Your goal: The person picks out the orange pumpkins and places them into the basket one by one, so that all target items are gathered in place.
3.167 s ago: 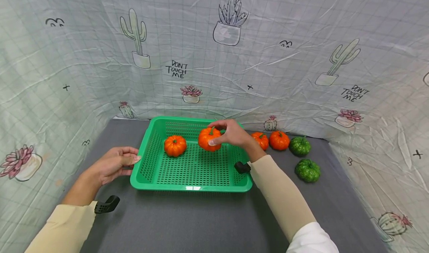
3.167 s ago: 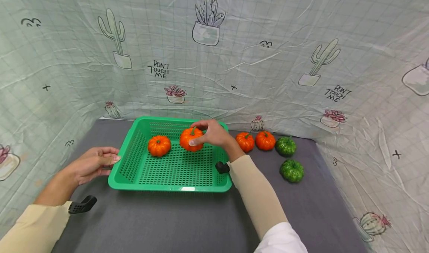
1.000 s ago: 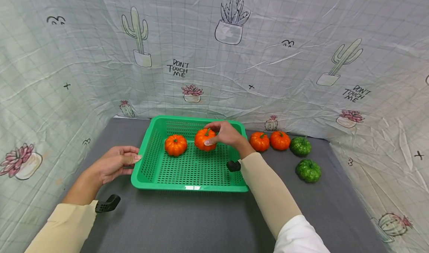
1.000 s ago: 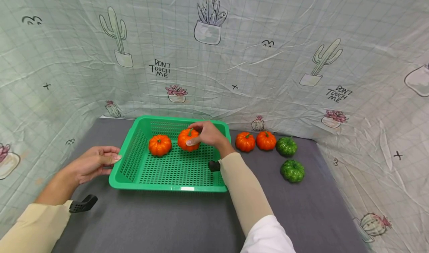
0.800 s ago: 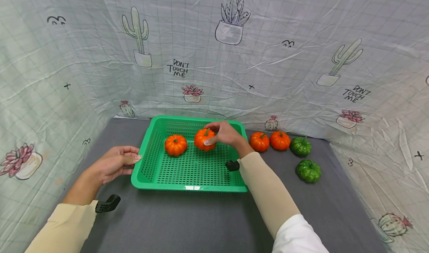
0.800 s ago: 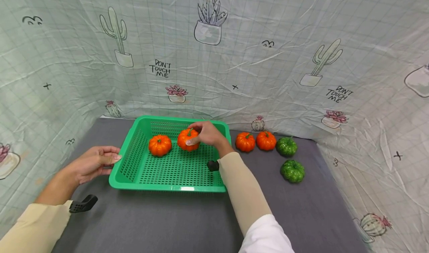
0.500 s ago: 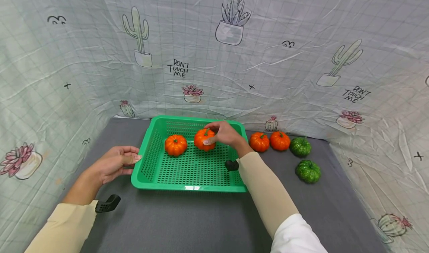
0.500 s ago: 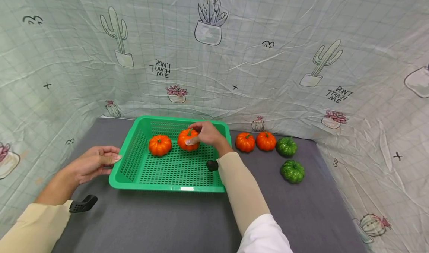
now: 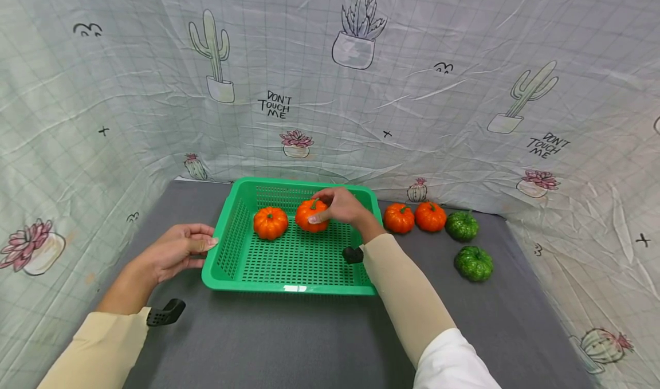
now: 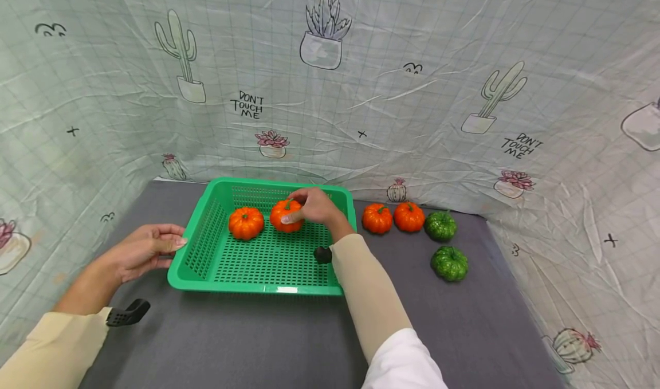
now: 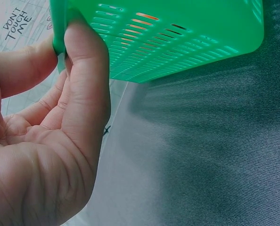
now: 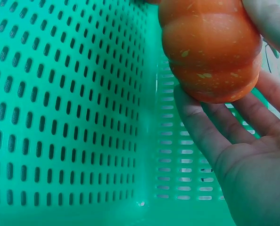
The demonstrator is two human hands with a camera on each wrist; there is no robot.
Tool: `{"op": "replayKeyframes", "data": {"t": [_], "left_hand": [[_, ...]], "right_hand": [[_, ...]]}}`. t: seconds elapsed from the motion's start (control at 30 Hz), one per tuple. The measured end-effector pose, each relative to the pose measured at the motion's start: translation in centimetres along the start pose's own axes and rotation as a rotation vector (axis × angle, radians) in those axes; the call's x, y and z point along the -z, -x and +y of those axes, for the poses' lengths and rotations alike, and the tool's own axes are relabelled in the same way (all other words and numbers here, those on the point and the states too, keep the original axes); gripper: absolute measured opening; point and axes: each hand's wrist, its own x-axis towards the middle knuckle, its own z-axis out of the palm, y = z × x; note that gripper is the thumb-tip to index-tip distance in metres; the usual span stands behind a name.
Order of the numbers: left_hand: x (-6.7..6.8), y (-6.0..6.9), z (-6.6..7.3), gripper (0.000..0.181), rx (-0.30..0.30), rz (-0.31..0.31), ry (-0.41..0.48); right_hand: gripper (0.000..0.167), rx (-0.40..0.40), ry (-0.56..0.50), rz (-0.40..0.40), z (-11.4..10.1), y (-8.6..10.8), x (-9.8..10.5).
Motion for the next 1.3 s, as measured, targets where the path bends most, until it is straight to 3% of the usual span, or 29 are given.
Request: {"op": "replayKeyframes", "data": {"t": [1.3], "left_hand": [[0.1, -0.1, -0.1, 0.03, 0.0, 0.003, -0.004]], "right_hand": [[0.069, -0.086, -0.019, 0.035, 0.7, -0.4, -1.9]]}}
